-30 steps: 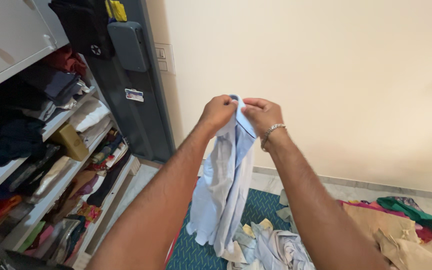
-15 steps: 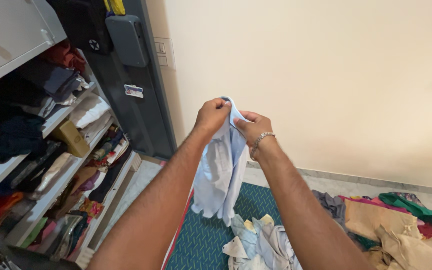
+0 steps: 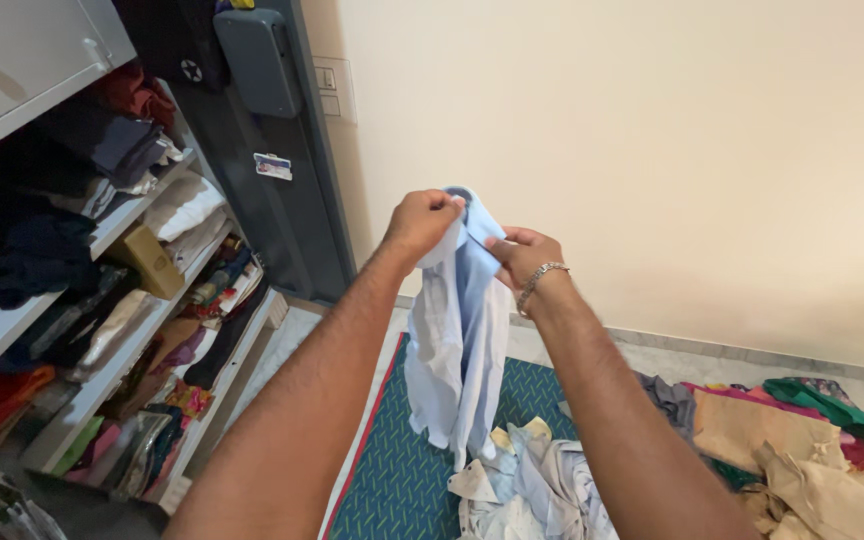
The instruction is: The person sits on a mat and buttons up a light blue shirt held in their hands. They align the placket and fasten the buttons one by one from the top down.
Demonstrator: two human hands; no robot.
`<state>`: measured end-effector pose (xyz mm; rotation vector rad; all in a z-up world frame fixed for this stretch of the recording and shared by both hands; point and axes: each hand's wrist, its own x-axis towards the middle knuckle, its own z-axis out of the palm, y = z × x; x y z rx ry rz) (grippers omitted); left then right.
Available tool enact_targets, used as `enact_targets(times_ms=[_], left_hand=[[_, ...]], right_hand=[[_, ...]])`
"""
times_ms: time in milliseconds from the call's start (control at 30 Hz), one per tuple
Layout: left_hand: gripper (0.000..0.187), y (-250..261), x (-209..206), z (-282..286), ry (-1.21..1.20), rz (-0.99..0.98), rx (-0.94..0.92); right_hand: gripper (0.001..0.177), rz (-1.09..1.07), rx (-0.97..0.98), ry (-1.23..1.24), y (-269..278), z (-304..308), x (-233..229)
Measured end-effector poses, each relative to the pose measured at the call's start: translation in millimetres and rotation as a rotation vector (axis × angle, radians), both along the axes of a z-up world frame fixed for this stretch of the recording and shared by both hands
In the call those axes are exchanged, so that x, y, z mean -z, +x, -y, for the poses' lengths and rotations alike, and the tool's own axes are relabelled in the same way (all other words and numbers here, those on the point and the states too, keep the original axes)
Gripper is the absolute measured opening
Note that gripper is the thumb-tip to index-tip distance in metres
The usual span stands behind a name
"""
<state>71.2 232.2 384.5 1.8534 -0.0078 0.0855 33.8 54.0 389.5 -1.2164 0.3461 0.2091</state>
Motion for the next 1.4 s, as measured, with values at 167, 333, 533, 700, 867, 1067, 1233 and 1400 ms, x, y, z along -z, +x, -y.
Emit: enact_targets(times_ms=[167,333,533,700,867,1067,1233,1400], left_hand=[[0.033,-7.6,-2.3,6.5,0.163,-0.024,0.081],[0.033,-2.9,0.3,13.3,0.312,-0.031,0.152],[0.026,-3.8,5.6,12.0,0.264,-0.016,0.134],[0.027,-1.4,16.4,9.1,0.268,-0.060,0.158],[0.026,4.4,27.5,7.0,0.317,-0.026,0.182],[0.023,0.2,24.8,10.1,0.246,-0.060,0.195],[0.020,-7.6,16.3,16.3,0.208,-0.107,0.181],[0.022,-16.4,2.7,18.5,0.226,-0.183,0.176]], right_hand=[[0.021,0.019,0.086,-0.294,-4.9,5.4,3.0],[0.015,-0.023,0.173,-0.053,10.6,14.4,37.0],[0.012,-0.221,0.087,0.312,15.7,26.9,76.5],[0.009,-0.322,0.098,0.396,-3.2,20.7,75.8],[0.015,-0.278,0.200,0.460,4.6,26.6,93.2],[0.019,-0.269,0.168,0.623,10.4,28.8,131.4],[0.018,-0.269,0.161,0.608,3.7,27.8,121.4],[0.017,-0.050,0.235,0.530,-4.4,31.5,91.5]])
